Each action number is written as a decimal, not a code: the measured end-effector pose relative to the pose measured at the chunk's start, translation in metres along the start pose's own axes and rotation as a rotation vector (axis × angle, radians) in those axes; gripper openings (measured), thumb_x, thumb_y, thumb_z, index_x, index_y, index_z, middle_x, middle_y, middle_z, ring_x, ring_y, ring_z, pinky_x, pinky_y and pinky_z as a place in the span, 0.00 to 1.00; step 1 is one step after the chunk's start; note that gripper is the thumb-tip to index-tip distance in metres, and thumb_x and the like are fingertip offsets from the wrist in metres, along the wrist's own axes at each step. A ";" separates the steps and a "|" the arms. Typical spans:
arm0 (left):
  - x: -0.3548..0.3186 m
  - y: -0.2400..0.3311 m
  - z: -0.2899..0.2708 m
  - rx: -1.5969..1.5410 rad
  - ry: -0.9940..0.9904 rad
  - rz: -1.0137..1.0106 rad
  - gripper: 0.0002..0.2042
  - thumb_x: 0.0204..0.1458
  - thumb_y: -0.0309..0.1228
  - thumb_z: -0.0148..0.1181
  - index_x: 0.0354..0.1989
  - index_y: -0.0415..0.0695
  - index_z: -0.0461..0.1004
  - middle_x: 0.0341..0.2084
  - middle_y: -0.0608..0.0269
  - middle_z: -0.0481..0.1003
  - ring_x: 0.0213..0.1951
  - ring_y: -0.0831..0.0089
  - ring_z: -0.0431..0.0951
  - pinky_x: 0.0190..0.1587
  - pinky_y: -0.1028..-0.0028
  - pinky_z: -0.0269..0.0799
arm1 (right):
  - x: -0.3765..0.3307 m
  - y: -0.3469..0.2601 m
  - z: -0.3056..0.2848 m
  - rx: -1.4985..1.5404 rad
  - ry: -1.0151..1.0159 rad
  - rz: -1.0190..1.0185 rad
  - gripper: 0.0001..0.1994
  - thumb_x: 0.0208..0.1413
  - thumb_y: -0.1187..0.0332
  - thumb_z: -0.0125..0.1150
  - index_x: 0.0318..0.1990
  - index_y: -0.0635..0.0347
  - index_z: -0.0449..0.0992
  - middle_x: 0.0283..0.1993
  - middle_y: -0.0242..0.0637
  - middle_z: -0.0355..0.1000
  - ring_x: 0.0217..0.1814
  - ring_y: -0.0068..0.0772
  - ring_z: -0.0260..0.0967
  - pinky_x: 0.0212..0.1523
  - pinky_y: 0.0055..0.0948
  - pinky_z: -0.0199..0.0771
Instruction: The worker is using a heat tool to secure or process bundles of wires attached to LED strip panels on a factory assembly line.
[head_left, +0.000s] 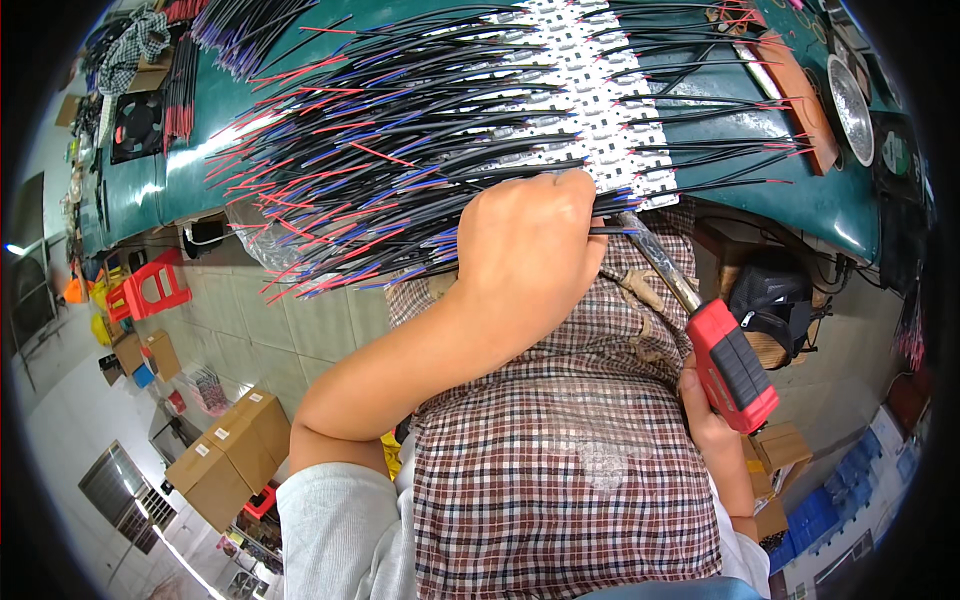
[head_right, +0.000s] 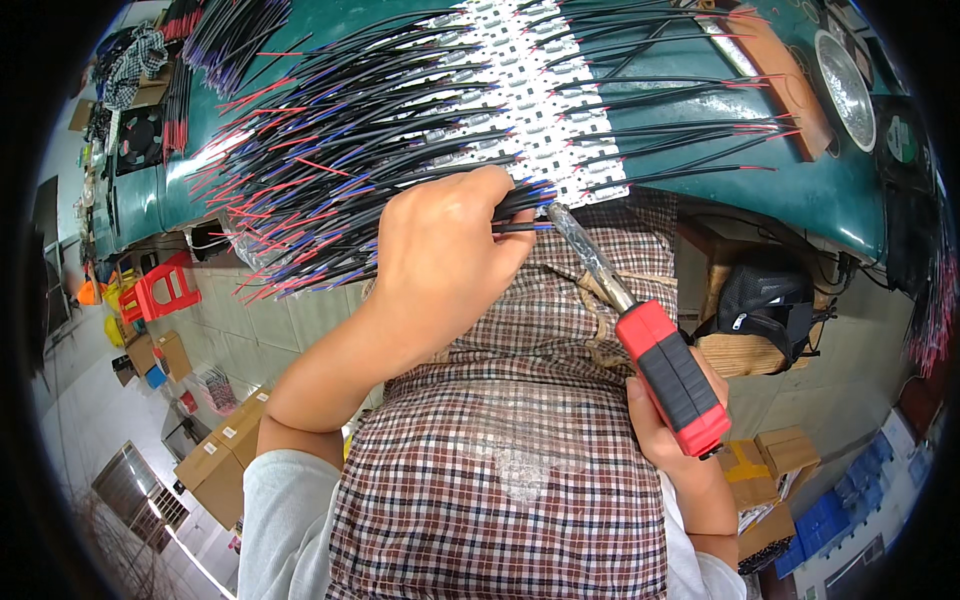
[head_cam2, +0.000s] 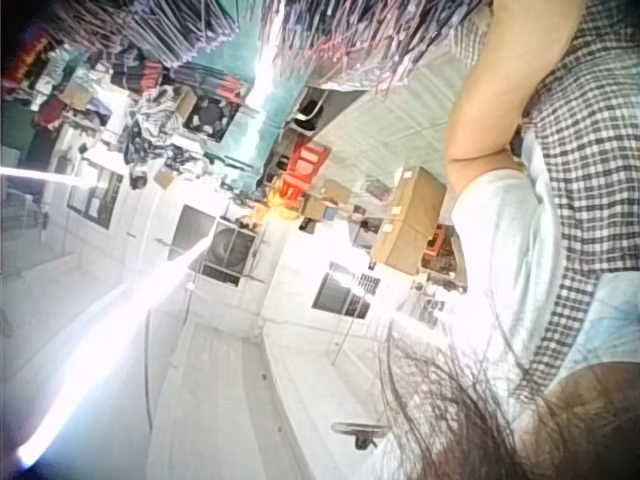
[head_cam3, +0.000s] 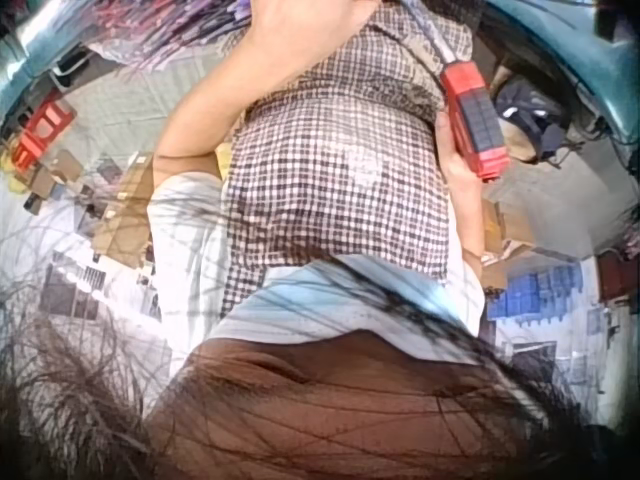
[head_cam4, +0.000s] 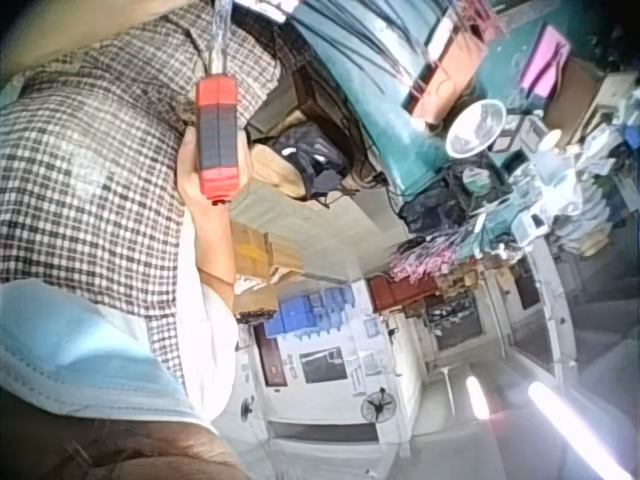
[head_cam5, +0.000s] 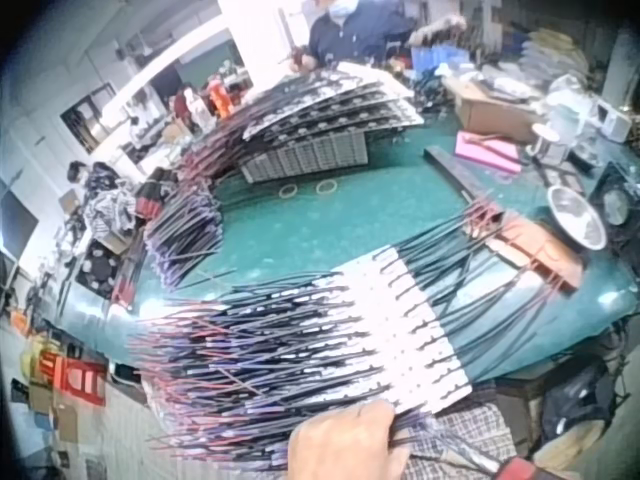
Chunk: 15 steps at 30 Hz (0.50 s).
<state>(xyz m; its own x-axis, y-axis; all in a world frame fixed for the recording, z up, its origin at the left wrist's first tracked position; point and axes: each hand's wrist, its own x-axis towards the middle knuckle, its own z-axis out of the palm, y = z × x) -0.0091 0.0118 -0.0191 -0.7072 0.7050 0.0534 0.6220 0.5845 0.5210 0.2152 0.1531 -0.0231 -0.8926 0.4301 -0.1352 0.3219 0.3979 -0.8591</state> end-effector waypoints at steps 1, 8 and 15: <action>0.000 0.000 0.000 0.000 0.000 0.000 0.08 0.42 0.28 0.65 0.22 0.40 0.71 0.18 0.55 0.74 0.22 0.56 0.76 0.25 0.62 0.70 | 0.000 0.000 0.000 0.001 0.006 -0.011 0.09 0.42 0.79 0.63 0.34 0.65 0.76 0.29 0.42 0.71 0.27 0.41 0.71 0.28 0.31 0.69; 0.005 0.001 -0.001 0.017 -0.016 -0.011 0.08 0.41 0.28 0.65 0.21 0.39 0.72 0.17 0.53 0.74 0.22 0.55 0.76 0.26 0.61 0.71 | -0.013 0.010 -0.002 0.020 0.012 0.090 0.08 0.43 0.78 0.63 0.34 0.64 0.77 0.30 0.42 0.72 0.27 0.41 0.71 0.29 0.32 0.70; 0.006 0.000 -0.001 0.039 -0.058 -0.012 0.06 0.41 0.28 0.64 0.22 0.39 0.74 0.19 0.53 0.75 0.23 0.56 0.77 0.28 0.62 0.73 | -0.015 0.006 -0.004 0.000 0.009 0.103 0.08 0.44 0.77 0.63 0.34 0.64 0.77 0.29 0.43 0.73 0.29 0.43 0.73 0.31 0.33 0.71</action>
<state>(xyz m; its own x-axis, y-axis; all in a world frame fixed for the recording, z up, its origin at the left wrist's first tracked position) -0.0139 0.0155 -0.0175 -0.6948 0.7192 -0.0022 0.6270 0.6073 0.4880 0.2315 0.1523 -0.0247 -0.8520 0.4761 -0.2180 0.4114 0.3511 -0.8411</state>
